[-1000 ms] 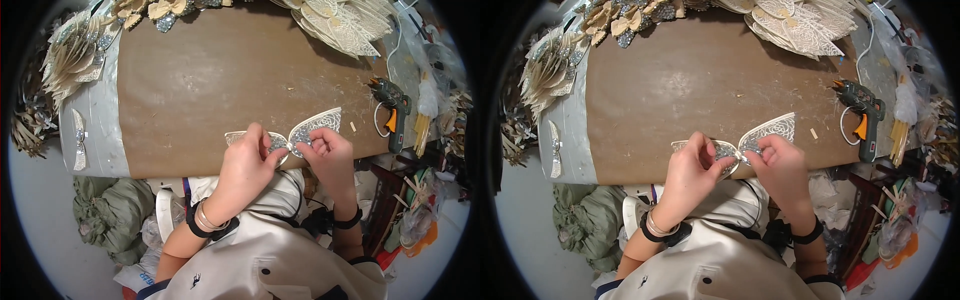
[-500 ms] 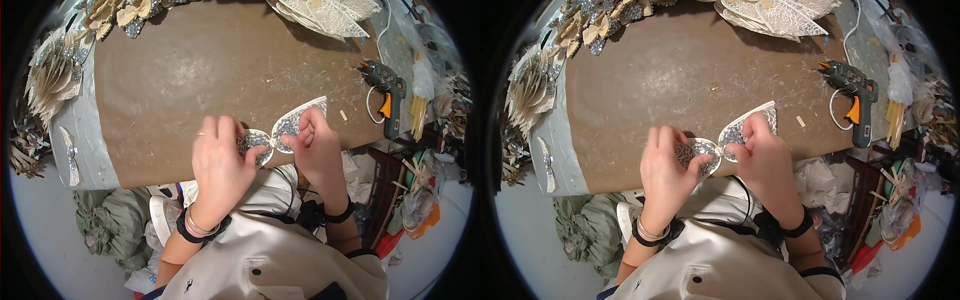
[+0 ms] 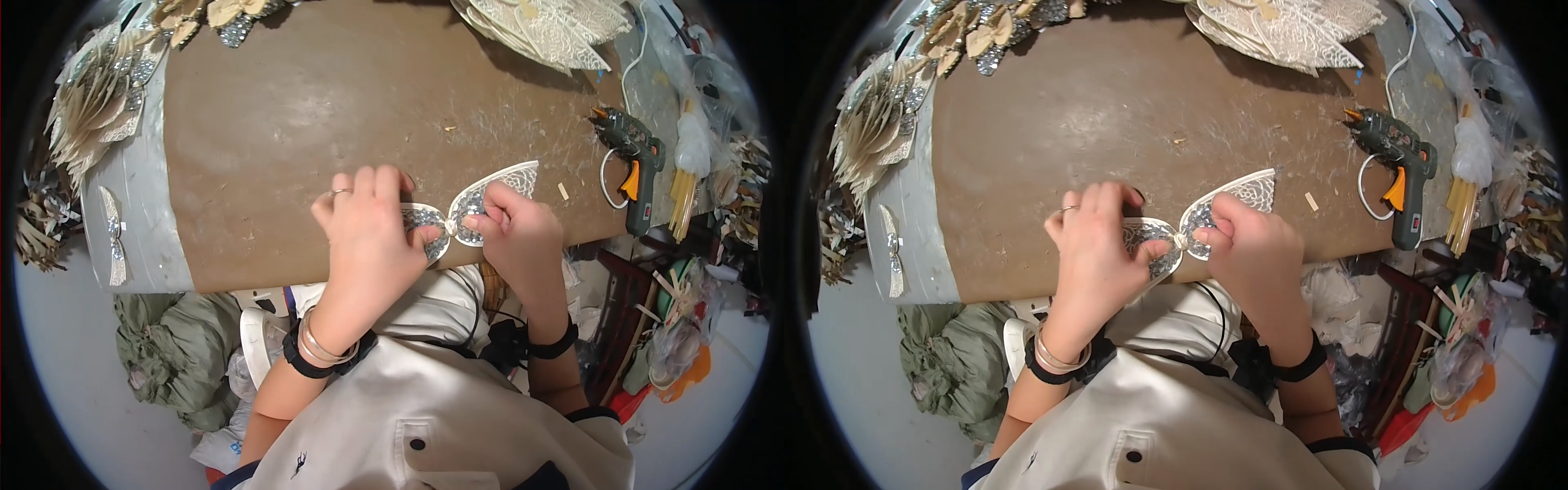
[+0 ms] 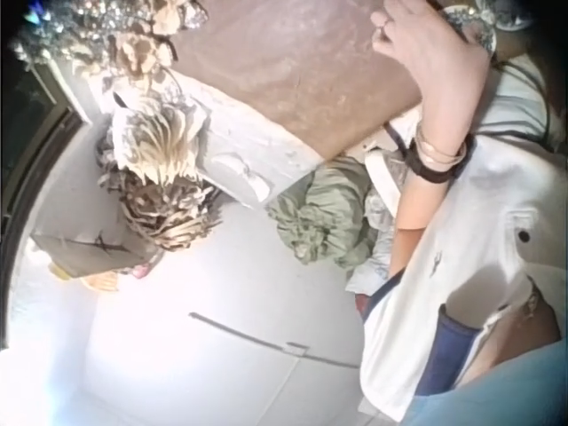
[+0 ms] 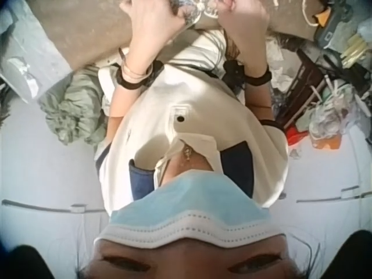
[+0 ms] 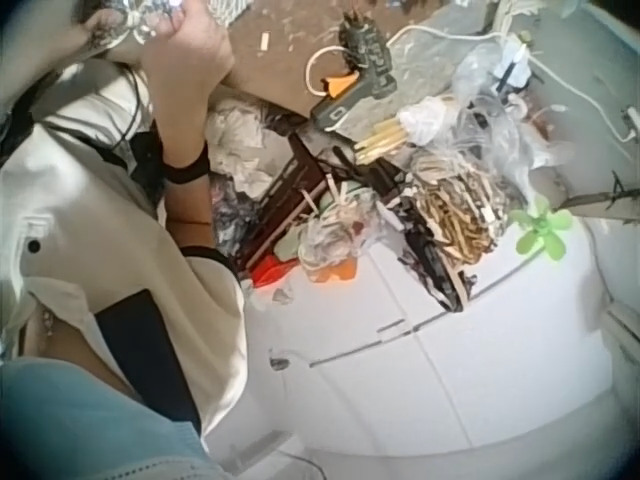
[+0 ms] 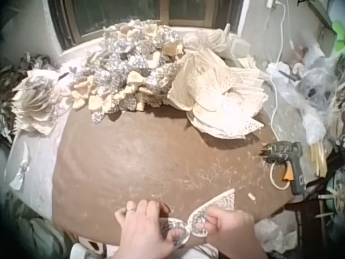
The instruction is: The recorder uses a hot glue gun to assemble decorative bows from pre-cut lace and fabric components in a shoe manufacturing facility.
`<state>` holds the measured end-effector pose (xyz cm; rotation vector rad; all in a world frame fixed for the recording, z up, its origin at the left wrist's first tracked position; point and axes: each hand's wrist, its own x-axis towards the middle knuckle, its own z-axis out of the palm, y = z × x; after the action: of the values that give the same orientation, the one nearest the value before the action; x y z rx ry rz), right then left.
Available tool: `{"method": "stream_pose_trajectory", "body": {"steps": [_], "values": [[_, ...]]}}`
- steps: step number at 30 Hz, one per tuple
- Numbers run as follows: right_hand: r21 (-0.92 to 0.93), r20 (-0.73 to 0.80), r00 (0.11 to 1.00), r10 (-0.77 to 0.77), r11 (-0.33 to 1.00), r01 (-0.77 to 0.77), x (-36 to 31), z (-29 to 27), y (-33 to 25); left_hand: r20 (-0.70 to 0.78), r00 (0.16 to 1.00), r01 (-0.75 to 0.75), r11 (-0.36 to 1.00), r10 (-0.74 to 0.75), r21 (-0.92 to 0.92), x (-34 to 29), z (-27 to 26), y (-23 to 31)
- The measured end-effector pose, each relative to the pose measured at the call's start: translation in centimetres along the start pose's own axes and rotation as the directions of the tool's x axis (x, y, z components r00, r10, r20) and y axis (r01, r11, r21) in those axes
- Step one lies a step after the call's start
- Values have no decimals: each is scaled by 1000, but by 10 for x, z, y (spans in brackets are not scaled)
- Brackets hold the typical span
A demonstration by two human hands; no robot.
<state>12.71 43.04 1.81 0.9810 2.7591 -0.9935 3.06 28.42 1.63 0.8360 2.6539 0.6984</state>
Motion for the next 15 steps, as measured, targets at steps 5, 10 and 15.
{"method": "stream_pose_trajectory", "body": {"steps": [5, 10, 15], "values": [[30, 20, 997, 69, 997, -69, -5, 0, -5, -35, 998, -48, 997, 51, 65, -2, -2, -2], [100, -256, 963, -83, 989, 112, -11, 3, 26, 8, 990, -140, 988, 141, -71, -1, -5, -11], [371, -277, 959, 52, 927, 56, -20, -3, 30, -92, 994, -45, 987, 59, 151, 15, -68, -74]]}}
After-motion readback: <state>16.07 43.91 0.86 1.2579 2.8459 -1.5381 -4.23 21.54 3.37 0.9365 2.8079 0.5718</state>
